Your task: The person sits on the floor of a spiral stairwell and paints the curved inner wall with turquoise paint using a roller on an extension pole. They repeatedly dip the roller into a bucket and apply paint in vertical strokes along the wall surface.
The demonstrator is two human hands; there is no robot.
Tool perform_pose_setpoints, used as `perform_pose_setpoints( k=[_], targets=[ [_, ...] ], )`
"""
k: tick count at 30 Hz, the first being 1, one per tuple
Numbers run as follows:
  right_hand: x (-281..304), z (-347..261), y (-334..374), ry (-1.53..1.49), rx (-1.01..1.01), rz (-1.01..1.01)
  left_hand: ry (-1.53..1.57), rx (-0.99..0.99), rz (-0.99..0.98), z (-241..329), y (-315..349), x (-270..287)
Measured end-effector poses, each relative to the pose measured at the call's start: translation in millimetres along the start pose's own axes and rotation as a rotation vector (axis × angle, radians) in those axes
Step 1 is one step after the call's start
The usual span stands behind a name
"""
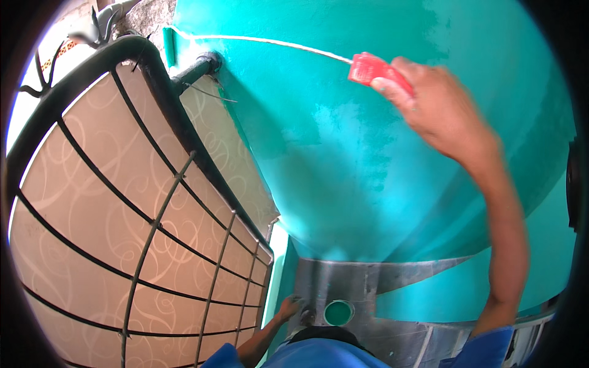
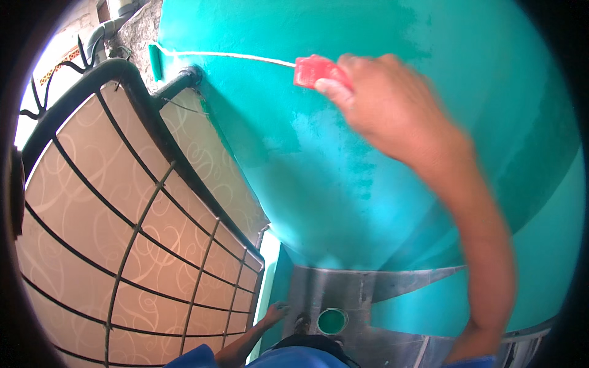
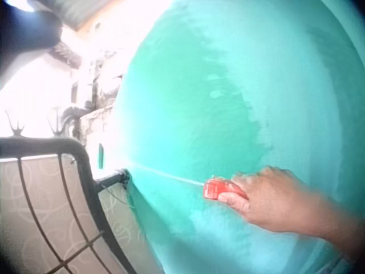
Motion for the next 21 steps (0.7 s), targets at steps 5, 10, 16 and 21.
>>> perform_pose_setpoints(
  k=[5, 10, 16, 21],
  targets=[
    [29.0, 4.6, 0.2, -0.065, -0.163, -0.162, -0.042, 0.024, -0.002, 10.3, -5.0, 7.1],
    [4.1, -2.8, -17.1, -0.01, -0.026, -0.095, -0.041, 0.099, -0.044, 20.0, 1.9, 21.8],
    [26.7, 16.2, 5.9, 0.05, 0.042, 0.01, -0.078, 0.081, -0.061, 10.4, -2.3, 27.3],
    [30.7, -3.2, 30.1, 0.122, -0.192, -0.085, -0.056, 0.022, -0.002, -16.6, -17.8, 18.0]
  ],
)
Point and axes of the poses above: each hand's wrist, its own y-axis away from the middle knuckle, its own x-axis out of the back of the hand, z = x × y, the point moved 2 cm from there along -y, towards the middle knuckle, and after that the axes turned 12 degrees about -y, right-handed, at the moved point
